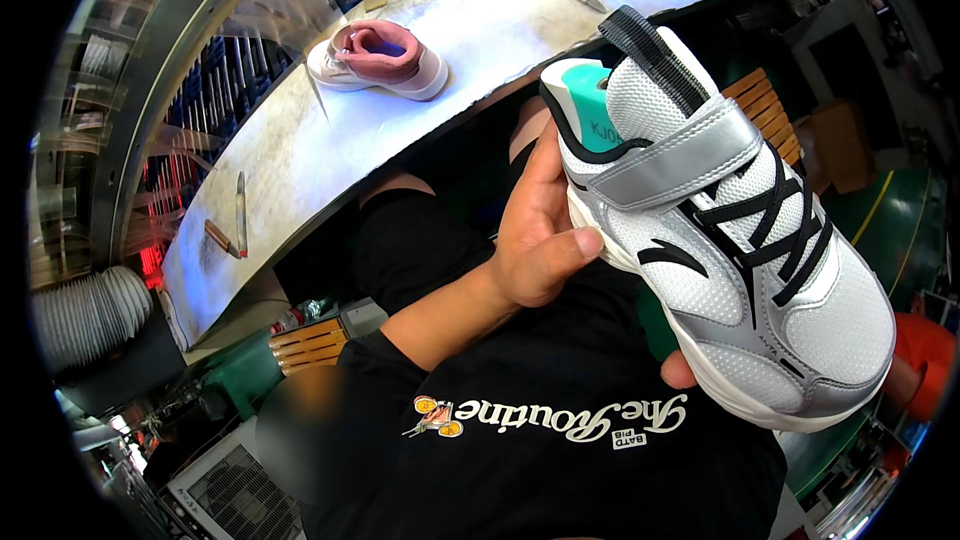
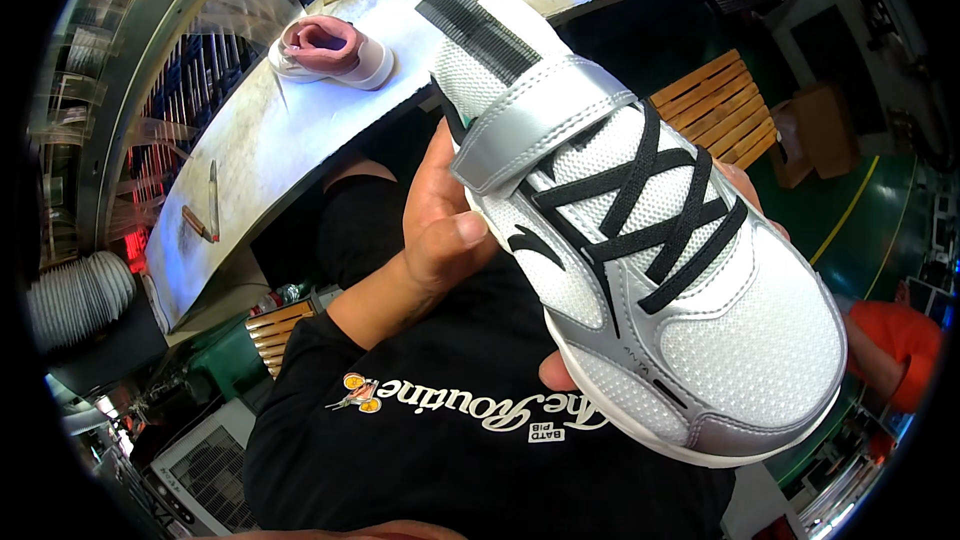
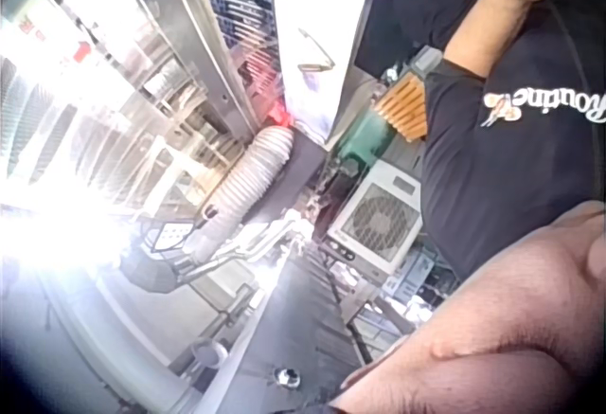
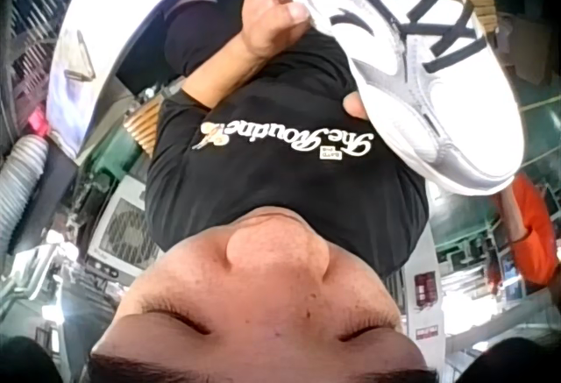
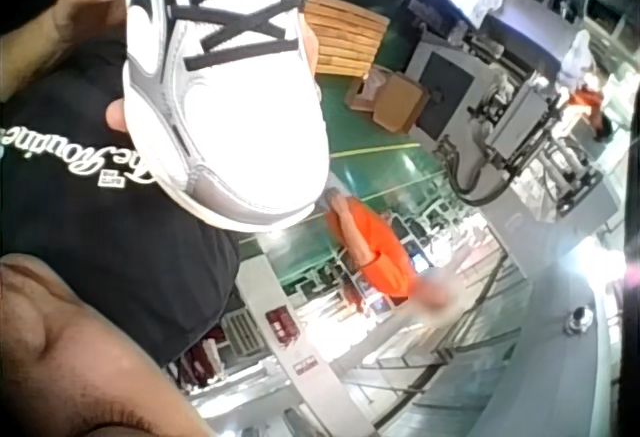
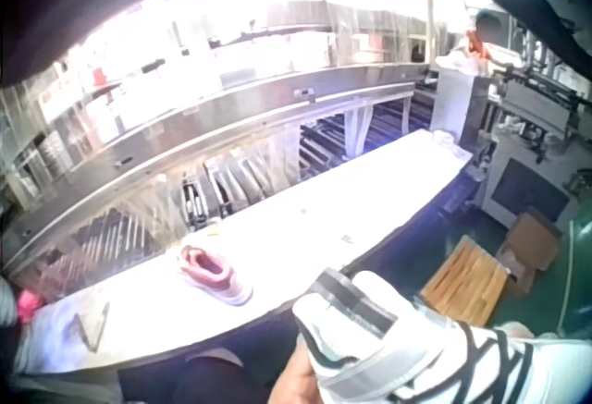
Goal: The person threads a white shoelace through the eyelets of a pink sneaker, pulling it tight and adjusting the fit. They then receive a white and silver sneaker from a coworker and inspect it by turning it over in their hands.
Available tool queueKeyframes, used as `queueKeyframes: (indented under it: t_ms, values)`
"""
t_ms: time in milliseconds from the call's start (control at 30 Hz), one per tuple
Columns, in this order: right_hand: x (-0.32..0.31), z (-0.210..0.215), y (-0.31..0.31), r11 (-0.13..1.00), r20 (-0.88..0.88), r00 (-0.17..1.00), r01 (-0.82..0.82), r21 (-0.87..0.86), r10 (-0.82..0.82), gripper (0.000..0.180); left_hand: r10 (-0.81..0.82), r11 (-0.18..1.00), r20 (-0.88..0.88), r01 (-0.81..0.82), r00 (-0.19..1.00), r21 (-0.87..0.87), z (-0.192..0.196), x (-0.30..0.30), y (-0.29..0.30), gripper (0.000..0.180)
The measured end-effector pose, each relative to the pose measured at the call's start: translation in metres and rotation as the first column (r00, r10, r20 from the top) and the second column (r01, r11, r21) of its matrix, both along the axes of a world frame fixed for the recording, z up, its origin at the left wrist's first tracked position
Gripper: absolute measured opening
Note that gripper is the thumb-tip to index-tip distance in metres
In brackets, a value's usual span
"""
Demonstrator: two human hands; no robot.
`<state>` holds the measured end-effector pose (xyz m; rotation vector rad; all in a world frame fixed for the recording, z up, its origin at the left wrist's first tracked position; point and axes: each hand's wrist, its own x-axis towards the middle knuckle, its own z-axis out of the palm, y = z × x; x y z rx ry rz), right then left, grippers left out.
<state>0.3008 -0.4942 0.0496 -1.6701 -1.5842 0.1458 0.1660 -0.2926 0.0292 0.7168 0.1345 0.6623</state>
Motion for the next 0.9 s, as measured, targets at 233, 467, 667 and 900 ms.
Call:
queueKeyframes:
  t_ms: [233,467,667,900]
  values:
    - [-0.002,0.003,0.006,0.999,0.005,1.0,-0.02,-0.025,0.02,0.097,0.014,0.999,-0.008,-0.013,1.0,0.045,-0.002,-0.001,0.002,0.106]
    - [-0.002,0.005,0.008,0.999,0.011,0.999,-0.029,-0.042,0.03,0.096,-0.073,0.993,0.07,0.066,0.995,0.099,-0.008,-0.005,0.009,0.107]
    - [-0.002,0.005,0.007,0.998,0.009,0.999,-0.033,-0.051,0.033,0.095,-0.059,0.992,0.074,0.051,0.995,0.112,-0.009,-0.005,0.009,0.107]
    - [-0.001,0.005,0.005,0.998,0.016,0.999,-0.03,-0.054,0.031,0.094,-0.038,0.989,0.059,0.03,0.997,0.144,-0.012,-0.005,0.012,0.106]
